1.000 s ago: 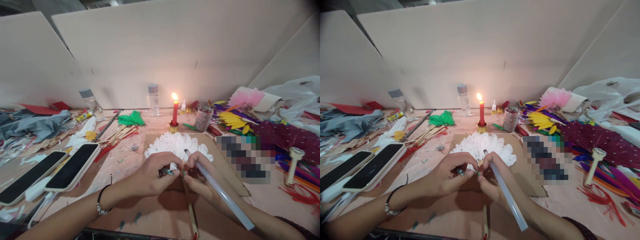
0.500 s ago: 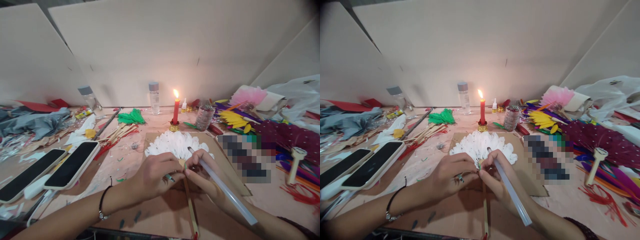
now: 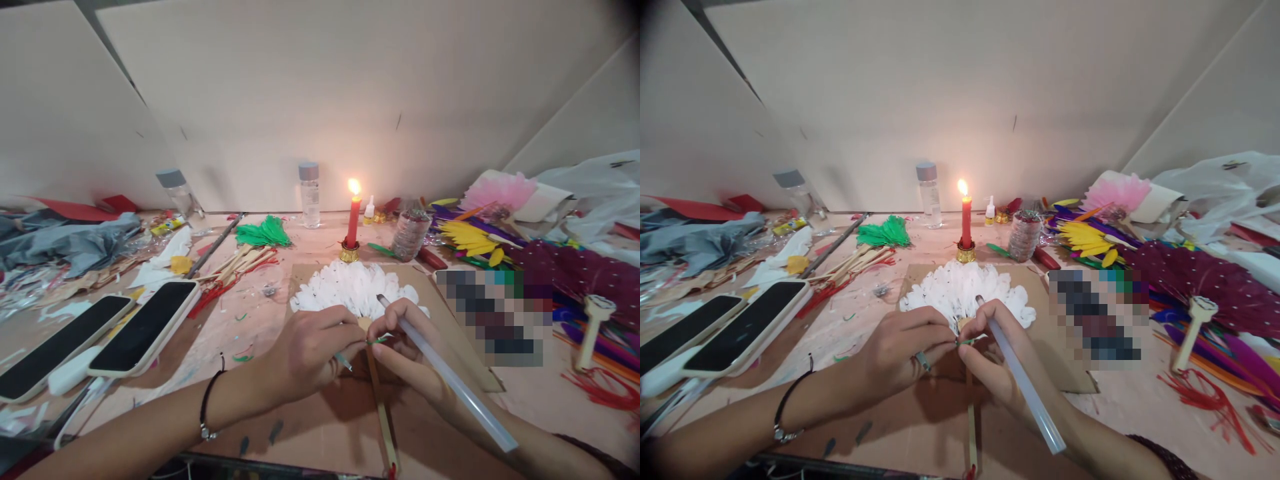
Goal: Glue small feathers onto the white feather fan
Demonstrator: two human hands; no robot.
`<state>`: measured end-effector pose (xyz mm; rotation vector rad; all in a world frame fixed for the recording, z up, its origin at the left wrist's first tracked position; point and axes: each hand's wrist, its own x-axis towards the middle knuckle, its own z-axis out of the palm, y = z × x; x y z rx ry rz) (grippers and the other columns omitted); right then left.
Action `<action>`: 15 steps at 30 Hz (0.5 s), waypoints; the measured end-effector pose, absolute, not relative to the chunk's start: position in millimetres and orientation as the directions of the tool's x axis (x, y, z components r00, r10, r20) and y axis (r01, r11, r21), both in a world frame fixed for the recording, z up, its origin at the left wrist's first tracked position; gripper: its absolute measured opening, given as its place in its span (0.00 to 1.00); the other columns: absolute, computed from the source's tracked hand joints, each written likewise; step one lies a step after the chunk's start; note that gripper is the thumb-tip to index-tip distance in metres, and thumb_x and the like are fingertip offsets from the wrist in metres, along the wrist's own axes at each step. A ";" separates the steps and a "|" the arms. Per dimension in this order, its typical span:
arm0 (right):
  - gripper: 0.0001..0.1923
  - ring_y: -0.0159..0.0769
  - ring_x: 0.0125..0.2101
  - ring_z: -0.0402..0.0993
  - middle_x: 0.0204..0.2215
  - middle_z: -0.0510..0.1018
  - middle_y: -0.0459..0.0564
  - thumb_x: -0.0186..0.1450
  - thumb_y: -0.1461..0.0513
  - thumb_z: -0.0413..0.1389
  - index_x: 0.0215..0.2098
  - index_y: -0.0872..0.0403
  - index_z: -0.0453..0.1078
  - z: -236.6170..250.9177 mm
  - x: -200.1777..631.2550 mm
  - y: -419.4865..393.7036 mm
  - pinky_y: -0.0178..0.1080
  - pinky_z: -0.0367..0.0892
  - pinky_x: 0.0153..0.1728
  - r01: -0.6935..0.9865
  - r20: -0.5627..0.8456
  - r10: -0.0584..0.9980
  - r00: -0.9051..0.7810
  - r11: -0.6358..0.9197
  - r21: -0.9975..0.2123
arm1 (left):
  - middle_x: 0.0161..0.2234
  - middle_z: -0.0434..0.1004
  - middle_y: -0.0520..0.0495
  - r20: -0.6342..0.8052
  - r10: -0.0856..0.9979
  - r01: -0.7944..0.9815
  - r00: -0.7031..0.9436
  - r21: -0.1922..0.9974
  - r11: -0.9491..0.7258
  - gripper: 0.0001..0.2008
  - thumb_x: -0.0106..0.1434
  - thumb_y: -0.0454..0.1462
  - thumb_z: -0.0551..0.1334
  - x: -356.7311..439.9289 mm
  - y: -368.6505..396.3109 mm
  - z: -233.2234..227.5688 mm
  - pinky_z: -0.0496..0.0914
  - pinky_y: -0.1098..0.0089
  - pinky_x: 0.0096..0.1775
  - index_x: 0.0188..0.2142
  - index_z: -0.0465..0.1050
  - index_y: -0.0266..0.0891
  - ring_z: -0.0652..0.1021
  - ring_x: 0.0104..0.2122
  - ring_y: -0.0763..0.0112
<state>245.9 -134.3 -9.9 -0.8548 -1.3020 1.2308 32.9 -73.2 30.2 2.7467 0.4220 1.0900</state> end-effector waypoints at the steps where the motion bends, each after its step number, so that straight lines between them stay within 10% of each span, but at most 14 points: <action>1: 0.14 0.32 0.35 0.75 0.38 0.76 0.42 0.72 0.60 0.64 0.42 0.45 0.61 -9.4 245.5 -134.1 0.32 0.72 0.37 -0.166 0.225 0.965 -0.133 0.202 -0.965 | 0.34 0.79 0.46 0.641 0.314 0.203 0.701 0.243 -0.949 0.09 0.75 0.31 0.62 32.6 -73.1 30.1 0.70 0.74 0.31 0.38 0.79 0.34 0.78 0.30 0.72; 15: 0.16 0.32 0.32 0.72 0.35 0.76 0.42 0.68 0.60 0.65 0.38 0.47 0.59 -6.4 244.1 -131.5 0.33 0.68 0.33 -0.125 0.159 0.982 -0.103 0.146 -0.981 | 0.30 0.81 0.45 0.671 0.333 0.100 0.663 0.361 -0.927 0.08 0.74 0.35 0.66 35.9 -66.6 21.1 0.70 0.75 0.29 0.38 0.84 0.33 0.79 0.27 0.73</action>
